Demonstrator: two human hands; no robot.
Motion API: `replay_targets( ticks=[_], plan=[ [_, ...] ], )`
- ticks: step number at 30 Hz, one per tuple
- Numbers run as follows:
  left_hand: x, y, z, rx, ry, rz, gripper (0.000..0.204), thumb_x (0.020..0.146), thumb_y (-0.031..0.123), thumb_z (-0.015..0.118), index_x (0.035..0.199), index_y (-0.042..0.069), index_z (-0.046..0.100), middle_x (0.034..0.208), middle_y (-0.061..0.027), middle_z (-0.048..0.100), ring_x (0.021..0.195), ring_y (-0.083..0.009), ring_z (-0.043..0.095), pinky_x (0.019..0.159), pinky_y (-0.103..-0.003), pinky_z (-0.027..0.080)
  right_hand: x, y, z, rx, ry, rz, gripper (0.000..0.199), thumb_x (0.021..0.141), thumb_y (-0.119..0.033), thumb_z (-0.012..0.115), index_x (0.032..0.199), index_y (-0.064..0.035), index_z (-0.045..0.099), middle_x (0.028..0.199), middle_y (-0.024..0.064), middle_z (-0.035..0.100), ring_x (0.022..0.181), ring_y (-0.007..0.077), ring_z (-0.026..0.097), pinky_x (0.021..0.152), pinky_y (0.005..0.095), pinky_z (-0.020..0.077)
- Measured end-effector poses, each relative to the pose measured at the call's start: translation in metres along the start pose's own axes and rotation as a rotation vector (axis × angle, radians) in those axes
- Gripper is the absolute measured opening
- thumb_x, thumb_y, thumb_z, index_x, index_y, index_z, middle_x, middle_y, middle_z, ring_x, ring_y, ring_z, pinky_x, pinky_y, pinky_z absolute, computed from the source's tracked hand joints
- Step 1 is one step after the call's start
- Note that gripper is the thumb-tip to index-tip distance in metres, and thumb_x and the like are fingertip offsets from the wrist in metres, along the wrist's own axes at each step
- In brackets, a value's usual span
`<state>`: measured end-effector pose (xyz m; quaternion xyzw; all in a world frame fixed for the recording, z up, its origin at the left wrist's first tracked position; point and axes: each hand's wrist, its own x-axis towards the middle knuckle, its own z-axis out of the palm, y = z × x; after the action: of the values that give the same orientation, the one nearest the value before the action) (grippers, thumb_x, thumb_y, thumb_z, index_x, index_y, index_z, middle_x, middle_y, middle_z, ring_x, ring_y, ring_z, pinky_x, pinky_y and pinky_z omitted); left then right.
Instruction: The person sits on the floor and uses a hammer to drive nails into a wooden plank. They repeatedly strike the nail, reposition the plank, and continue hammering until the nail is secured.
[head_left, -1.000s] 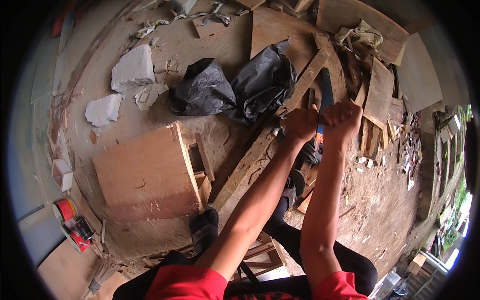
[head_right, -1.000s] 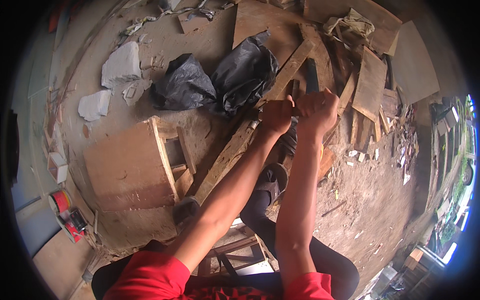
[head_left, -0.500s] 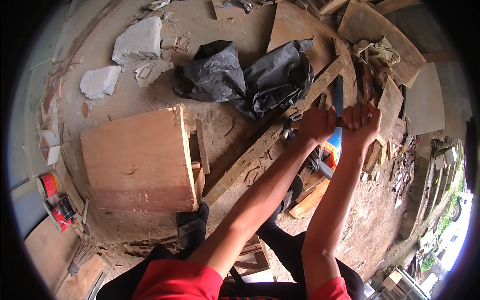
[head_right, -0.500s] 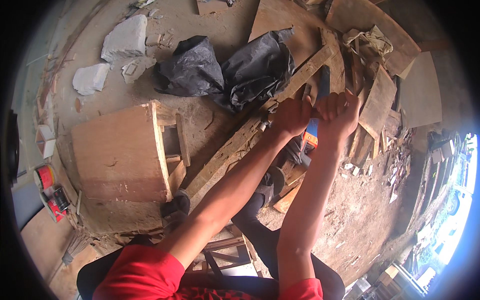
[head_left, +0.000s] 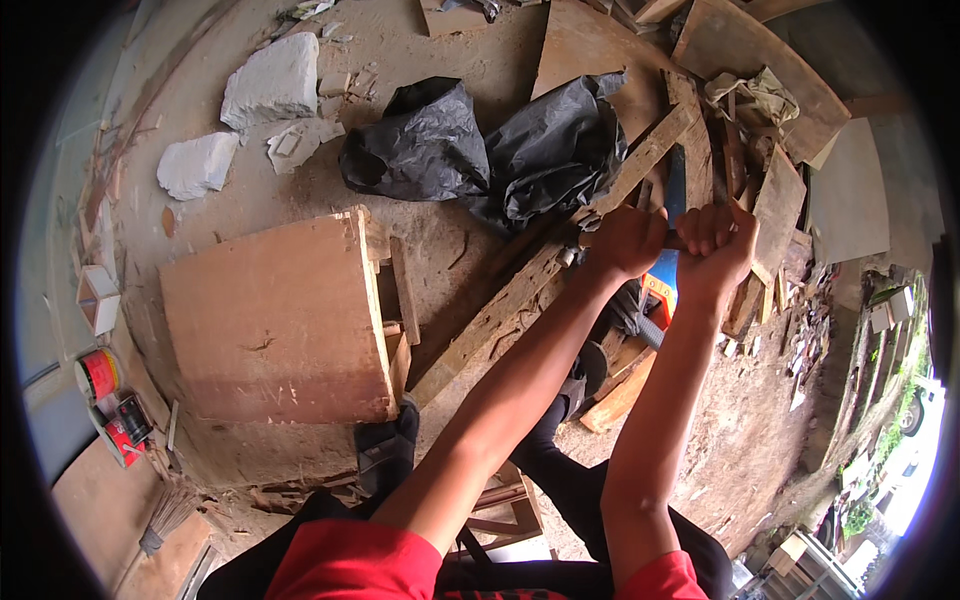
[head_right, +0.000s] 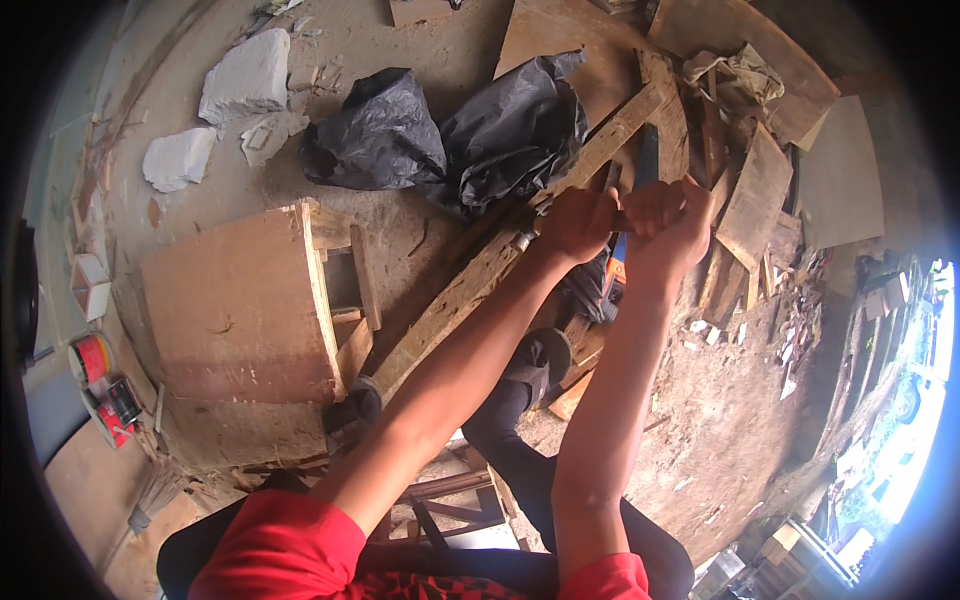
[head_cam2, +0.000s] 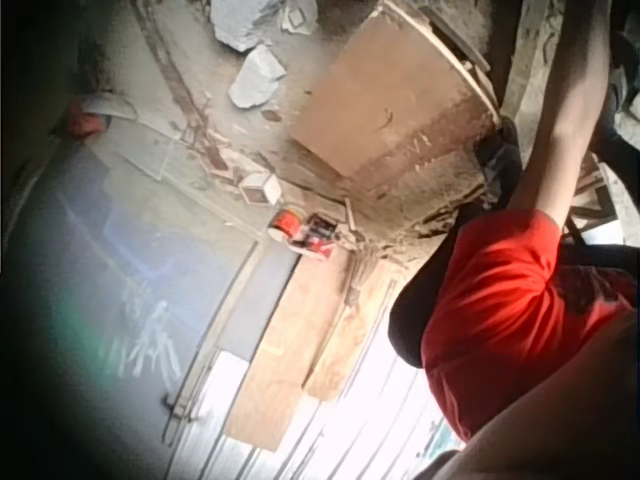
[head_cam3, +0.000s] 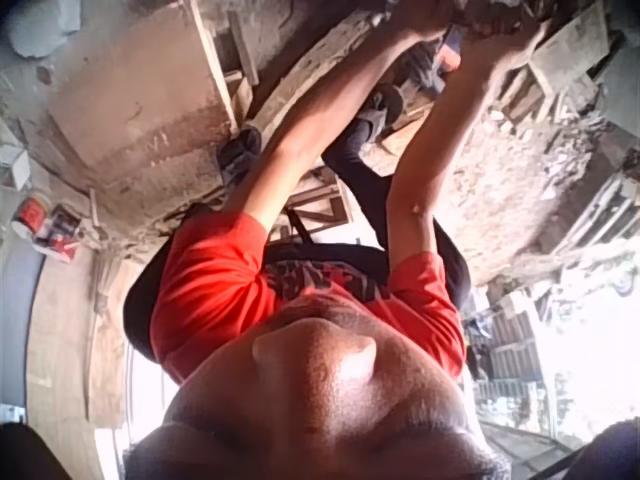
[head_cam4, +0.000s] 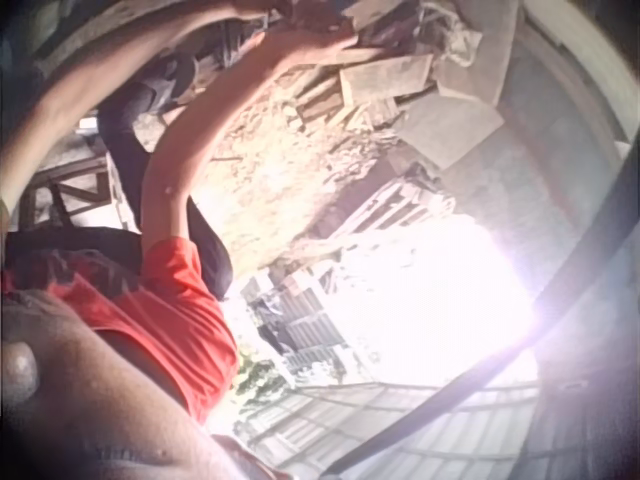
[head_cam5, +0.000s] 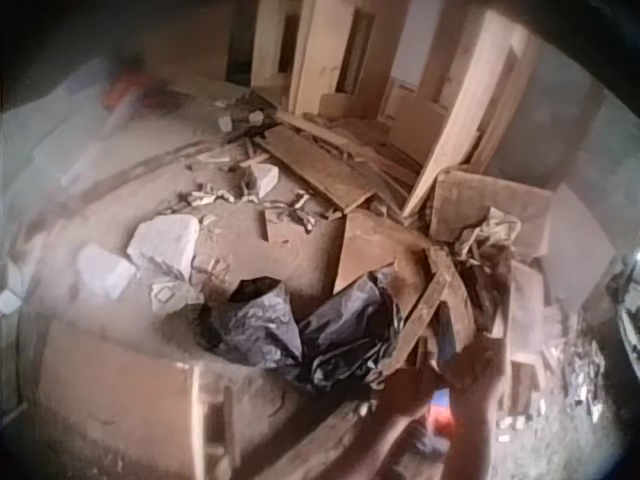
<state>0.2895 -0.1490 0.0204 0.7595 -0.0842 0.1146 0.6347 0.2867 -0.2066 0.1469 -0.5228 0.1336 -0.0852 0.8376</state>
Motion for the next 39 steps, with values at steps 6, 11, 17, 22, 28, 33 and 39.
replay_targets(
  ticks=[6,11,17,22,28,33,39],
  plan=[
    [-0.002,-0.009,-0.012,0.037,-0.146,0.077,0.038,0.098,0.027,0.037,0.079,0.005,0.062,0.068,-0.0192,0.065,0.065,-0.0387,0.064,0.061,-0.047,0.05,0.002,-0.007,-0.015,-0.108,-0.417,0.162,0.051,0.098,-0.033,0.034,0.051,-0.0146,0.031,0.043,0.0013,0.029,0.045,0.0161,0.029,0.059,0.0301,0.0328],
    [-0.01,-0.01,-0.008,0.166,0.035,0.244,0.044,0.098,0.022,0.039,0.063,0.003,0.059,0.061,-0.0215,0.062,0.056,-0.0373,0.063,0.057,-0.048,0.051,0.007,-0.022,-0.007,-0.156,-0.632,0.343,0.058,0.101,-0.041,0.029,0.051,-0.0143,0.036,0.042,0.0003,0.031,0.045,0.0151,0.03,0.058,0.0291,0.0322],
    [-0.001,0.012,-0.052,-0.068,-0.237,-0.272,0.048,0.1,0.035,0.035,0.082,-0.001,0.061,0.074,-0.0179,0.065,0.072,-0.0287,0.064,0.071,-0.042,0.048,-0.006,-0.009,0.006,-0.331,-0.332,0.167,0.045,0.099,-0.026,0.052,0.057,-0.0093,0.047,0.048,0.0,0.036,0.045,0.0142,0.038,0.052,0.0296,0.0363],
    [0.042,0.005,-0.178,0.261,-0.498,-0.115,0.03,0.097,0.031,0.054,0.098,0.001,0.06,0.09,-0.019,0.066,0.087,-0.0321,0.065,0.075,-0.044,0.049,0.032,-0.04,0.002,-0.438,-0.667,0.71,0.067,0.102,-0.054,0.036,0.055,-0.0064,0.048,0.048,0.0068,0.044,0.054,0.021,0.051,0.076,0.0306,0.0485],
    [-0.045,0.038,-0.396,0.873,-0.528,0.152,0.033,0.101,0.033,0.047,0.098,0.002,0.058,0.086,-0.0192,0.059,0.085,-0.038,0.06,0.076,-0.046,0.047,0.043,-0.033,0.049,-1.184,-0.569,1.027,0.029,0.1,-0.028,0.053,0.099,0.0004,0.059,0.086,0.0147,0.065,0.071,0.0233,0.067,0.08,0.0435,0.0596],
    [-0.074,0.047,-0.402,0.843,-0.376,-0.257,0.052,0.098,0.051,0.045,0.087,0.002,0.061,0.071,-0.0209,0.063,0.071,-0.0442,0.062,0.065,-0.051,0.049,0.055,-0.037,0.047,-1.468,-0.689,1.57,0.017,0.099,-0.021,0.054,0.106,-0.0074,0.062,0.084,0.0154,0.072,0.058,0.0177,0.066,0.054,0.0324,0.0576],
    [-0.072,0.049,-0.397,0.881,-0.303,-0.301,0.062,0.094,0.06,0.045,0.075,0.003,0.062,0.067,-0.0227,0.064,0.067,-0.0438,0.064,0.062,-0.051,0.05,0.067,-0.008,0.032,-1.195,-0.373,1.829,0.014,0.098,-0.017,0.057,0.089,-0.0079,0.054,0.055,-0.0059,0.042,0.039,0.0008,0.033,0.034,0.0163,0.0279]
  ],
)
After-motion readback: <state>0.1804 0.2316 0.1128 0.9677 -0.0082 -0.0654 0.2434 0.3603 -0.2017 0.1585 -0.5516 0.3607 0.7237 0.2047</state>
